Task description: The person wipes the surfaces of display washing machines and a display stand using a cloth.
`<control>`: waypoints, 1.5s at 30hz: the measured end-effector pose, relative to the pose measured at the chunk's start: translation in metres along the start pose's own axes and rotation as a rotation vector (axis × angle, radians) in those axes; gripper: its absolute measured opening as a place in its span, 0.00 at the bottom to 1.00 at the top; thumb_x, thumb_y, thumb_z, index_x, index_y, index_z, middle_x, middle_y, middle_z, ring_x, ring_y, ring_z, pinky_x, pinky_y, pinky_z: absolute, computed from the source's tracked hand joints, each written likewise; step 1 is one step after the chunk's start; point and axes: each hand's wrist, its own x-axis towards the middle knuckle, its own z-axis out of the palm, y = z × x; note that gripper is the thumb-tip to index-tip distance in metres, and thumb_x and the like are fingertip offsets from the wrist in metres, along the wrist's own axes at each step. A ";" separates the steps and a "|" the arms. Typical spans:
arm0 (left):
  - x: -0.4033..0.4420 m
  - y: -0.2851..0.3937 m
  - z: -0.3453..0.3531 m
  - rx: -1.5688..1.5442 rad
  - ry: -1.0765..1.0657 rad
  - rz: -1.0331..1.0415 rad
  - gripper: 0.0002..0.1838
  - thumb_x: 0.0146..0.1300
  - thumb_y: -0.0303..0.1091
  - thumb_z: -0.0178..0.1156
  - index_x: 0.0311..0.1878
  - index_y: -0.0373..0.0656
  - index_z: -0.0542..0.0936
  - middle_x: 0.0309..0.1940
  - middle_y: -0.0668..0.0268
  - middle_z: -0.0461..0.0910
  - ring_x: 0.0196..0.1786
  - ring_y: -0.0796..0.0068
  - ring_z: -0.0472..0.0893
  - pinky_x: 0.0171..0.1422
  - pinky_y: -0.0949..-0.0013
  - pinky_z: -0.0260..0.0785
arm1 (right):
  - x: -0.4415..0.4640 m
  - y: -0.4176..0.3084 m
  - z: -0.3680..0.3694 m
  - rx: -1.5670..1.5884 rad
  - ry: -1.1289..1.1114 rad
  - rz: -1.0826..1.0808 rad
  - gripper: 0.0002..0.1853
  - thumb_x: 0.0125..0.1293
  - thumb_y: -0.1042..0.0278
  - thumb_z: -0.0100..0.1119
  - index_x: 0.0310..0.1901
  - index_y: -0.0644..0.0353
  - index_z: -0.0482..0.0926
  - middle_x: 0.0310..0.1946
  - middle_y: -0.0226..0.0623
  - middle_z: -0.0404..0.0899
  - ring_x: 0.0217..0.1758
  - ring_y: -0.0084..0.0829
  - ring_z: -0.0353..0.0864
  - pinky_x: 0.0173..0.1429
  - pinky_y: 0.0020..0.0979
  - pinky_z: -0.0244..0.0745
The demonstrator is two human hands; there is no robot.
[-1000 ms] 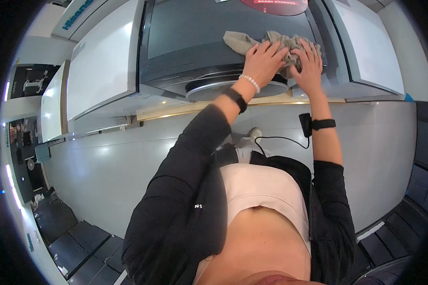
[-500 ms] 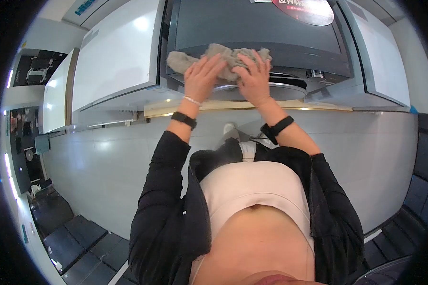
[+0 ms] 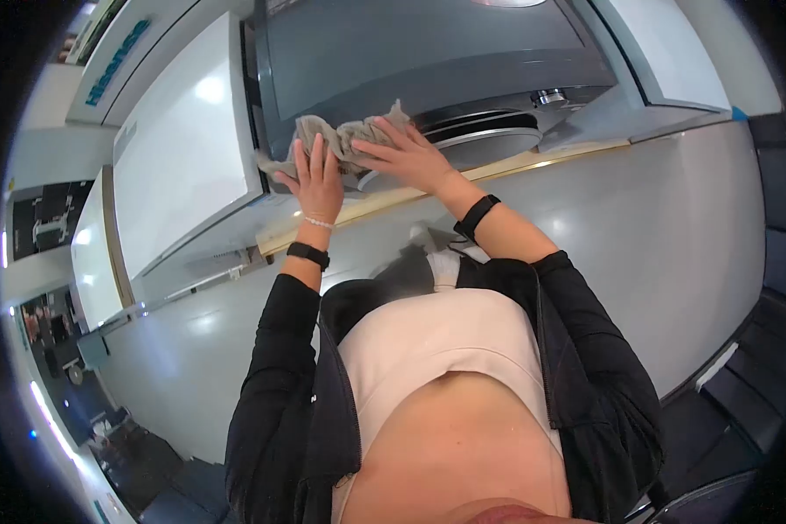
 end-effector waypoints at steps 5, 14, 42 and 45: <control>-0.007 0.031 0.022 -0.095 -0.134 0.147 0.29 0.66 0.34 0.56 0.72 0.56 0.68 0.77 0.78 0.57 0.81 0.60 0.50 0.60 0.17 0.52 | -0.047 0.015 -0.002 -0.044 -0.167 0.120 0.31 0.61 0.66 0.56 0.66 0.27 0.70 0.77 0.08 0.52 0.82 0.32 0.46 0.79 0.55 0.52; 0.052 0.115 0.015 0.060 -0.051 0.170 0.25 0.67 0.36 0.54 0.68 0.57 0.71 0.76 0.81 0.61 0.80 0.68 0.55 0.71 0.26 0.37 | -0.088 0.074 -0.052 -0.395 -0.027 0.096 0.27 0.62 0.62 0.54 0.63 0.20 0.73 0.75 0.09 0.58 0.80 0.27 0.53 0.80 0.60 0.27; 0.277 0.292 0.029 -0.360 -0.546 0.096 0.45 0.56 0.57 0.67 0.73 0.44 0.64 0.76 0.62 0.59 0.79 0.54 0.56 0.75 0.41 0.51 | -0.130 0.271 -0.202 0.232 -0.116 0.424 0.24 0.67 0.69 0.51 0.65 0.51 0.70 0.71 0.45 0.62 0.78 0.53 0.55 0.73 0.62 0.56; 0.268 0.297 0.027 -0.293 -0.417 0.122 0.48 0.55 0.61 0.67 0.75 0.51 0.62 0.78 0.73 0.57 0.79 0.60 0.56 0.72 0.27 0.49 | -0.138 0.280 -0.180 0.194 -0.108 0.371 0.21 0.68 0.57 0.53 0.63 0.38 0.72 0.75 0.38 0.58 0.77 0.59 0.54 0.71 0.70 0.55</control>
